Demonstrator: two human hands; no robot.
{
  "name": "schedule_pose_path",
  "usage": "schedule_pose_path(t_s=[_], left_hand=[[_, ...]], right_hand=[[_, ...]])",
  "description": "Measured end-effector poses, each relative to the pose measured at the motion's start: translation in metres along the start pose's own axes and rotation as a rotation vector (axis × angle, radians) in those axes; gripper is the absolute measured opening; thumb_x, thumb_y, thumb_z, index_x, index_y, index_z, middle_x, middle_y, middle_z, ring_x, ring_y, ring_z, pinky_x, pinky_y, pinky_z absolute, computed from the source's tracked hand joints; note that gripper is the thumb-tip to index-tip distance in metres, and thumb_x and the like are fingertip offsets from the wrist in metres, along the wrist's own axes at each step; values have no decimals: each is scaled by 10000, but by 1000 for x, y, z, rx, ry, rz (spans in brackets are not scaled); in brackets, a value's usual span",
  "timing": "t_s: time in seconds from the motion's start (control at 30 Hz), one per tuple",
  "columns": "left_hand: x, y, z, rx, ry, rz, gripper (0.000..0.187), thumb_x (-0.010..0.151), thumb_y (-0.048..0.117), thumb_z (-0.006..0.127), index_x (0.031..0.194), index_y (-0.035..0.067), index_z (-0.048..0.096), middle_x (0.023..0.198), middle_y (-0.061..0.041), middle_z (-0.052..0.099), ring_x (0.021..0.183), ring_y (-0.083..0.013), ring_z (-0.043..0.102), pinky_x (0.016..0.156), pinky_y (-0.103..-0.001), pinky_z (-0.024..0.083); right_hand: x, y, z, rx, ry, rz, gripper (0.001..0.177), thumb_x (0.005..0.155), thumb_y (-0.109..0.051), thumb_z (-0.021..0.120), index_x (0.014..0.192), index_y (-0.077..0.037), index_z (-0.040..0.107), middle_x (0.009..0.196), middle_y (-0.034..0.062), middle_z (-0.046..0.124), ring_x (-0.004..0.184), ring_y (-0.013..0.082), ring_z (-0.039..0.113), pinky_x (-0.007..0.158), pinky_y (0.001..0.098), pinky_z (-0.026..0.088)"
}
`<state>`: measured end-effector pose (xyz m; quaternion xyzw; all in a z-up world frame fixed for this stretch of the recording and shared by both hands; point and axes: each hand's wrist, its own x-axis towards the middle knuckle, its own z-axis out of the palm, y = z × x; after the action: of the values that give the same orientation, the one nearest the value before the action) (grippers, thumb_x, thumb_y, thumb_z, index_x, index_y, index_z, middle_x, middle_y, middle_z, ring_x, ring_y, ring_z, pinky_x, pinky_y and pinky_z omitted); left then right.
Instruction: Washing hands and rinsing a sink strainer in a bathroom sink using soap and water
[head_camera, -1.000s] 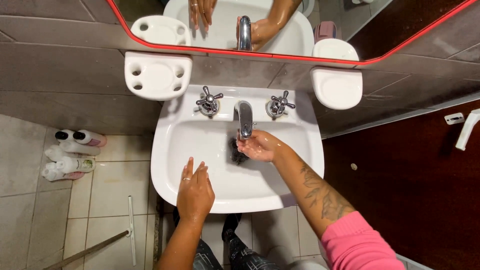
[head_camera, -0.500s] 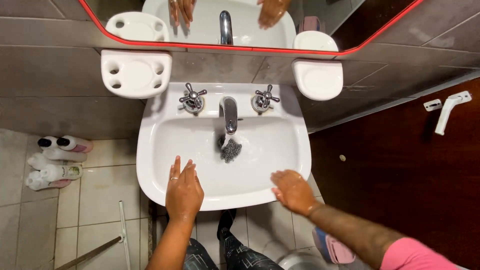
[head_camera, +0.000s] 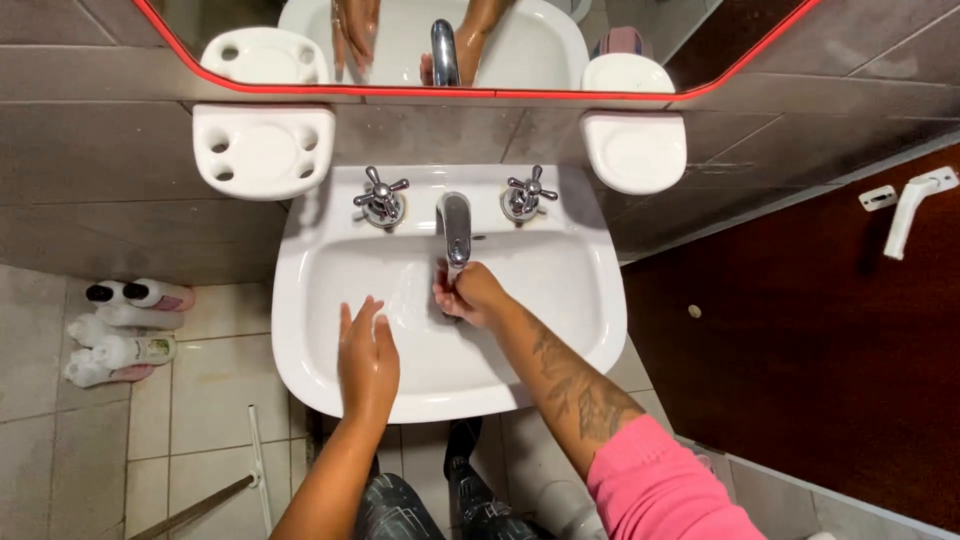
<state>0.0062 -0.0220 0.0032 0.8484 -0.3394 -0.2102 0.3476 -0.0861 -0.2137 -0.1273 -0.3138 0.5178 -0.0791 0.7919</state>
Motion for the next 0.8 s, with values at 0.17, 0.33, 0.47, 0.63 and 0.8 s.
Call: schedule_pose_path(t_s=[0.17,0.33,0.47,0.63,0.8], left_hand=[[89,-12,91,-1036,-190,-507,221,1005,196,566,1004,43,726,831,-1,668,754,-98,643,727,-225,567],[104,59,96,-1429,-714,-802,166,944,229,597,969,65,599,940,-85,557,853,-195,568,767,-322,483],[123,43,148,-1556,-1060,-864,369,992,272,554,1198,2,699,1298,-207,699,1229,-346,667,1089,-512,522],[122,65,124,-1505,-1057,-883,300,960,234,633,1103,-17,714,1183,-208,739,1100,-325,725,1004,-473,579],[118,33,85,-1372,-1009,-869,412,1001,257,492,1232,-38,662,1248,-246,706,1131,-352,713,999,-532,576]], right_hand=[[91,39,-41,542,-417,182,228,1009,-216,642,950,-18,737,894,167,792,845,270,795,731,332,682],[-40,-6,-37,611,-390,28,205,1008,-161,590,995,7,707,934,179,783,856,259,790,749,323,680],[-142,13,-17,351,-3,-71,336,1077,-183,420,1057,94,610,1001,248,741,891,273,781,807,386,673],[-182,78,8,-586,24,-783,243,1062,-123,476,1030,38,655,943,240,688,834,351,702,795,431,592],[-171,71,-133,-1406,134,-1316,326,1010,-341,532,1052,-71,710,824,162,711,839,349,736,759,458,622]])
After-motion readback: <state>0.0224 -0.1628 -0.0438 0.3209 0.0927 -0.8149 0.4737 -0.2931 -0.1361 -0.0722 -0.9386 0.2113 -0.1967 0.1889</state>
